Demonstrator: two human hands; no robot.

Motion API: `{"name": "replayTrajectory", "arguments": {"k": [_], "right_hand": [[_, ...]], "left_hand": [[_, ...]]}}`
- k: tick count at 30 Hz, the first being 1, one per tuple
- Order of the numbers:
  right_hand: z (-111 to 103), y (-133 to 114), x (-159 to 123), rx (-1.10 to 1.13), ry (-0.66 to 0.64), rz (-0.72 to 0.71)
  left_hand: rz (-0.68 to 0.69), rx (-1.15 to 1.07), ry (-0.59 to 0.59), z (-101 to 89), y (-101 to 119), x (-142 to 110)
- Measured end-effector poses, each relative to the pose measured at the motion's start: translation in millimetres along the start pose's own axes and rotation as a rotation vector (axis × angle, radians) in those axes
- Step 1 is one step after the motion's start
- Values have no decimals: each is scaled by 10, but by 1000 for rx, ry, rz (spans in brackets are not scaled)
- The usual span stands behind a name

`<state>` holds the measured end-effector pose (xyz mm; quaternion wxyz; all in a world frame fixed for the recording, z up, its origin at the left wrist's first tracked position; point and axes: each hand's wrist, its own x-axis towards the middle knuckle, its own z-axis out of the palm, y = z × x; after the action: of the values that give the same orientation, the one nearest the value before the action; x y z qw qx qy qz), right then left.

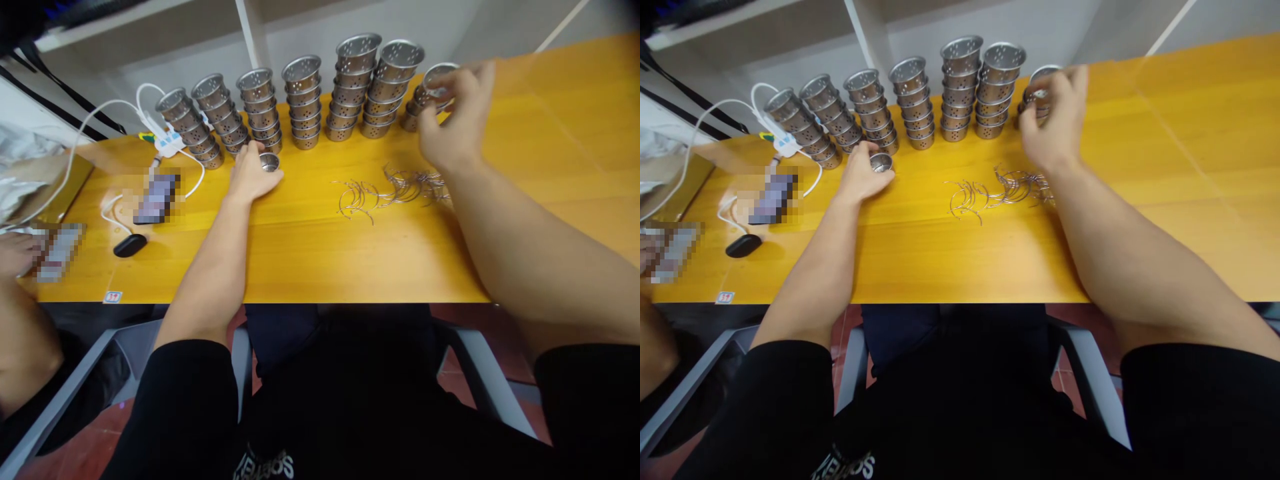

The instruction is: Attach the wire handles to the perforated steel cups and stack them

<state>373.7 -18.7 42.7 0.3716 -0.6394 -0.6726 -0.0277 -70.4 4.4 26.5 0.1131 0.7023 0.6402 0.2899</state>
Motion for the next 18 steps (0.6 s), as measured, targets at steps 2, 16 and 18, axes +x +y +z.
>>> {"name": "replayTrajectory", "arguments": {"k": [2, 16, 18], "right_hand": [[-5, 139, 50, -41, 36, 46], [1, 188, 130, -7, -1, 270], [-15, 193, 130, 7, 60, 248]], "left_hand": [[8, 19, 1, 12, 18, -6], [259, -64, 97, 362, 69, 24], [288, -91, 81, 404, 58, 42]]}}
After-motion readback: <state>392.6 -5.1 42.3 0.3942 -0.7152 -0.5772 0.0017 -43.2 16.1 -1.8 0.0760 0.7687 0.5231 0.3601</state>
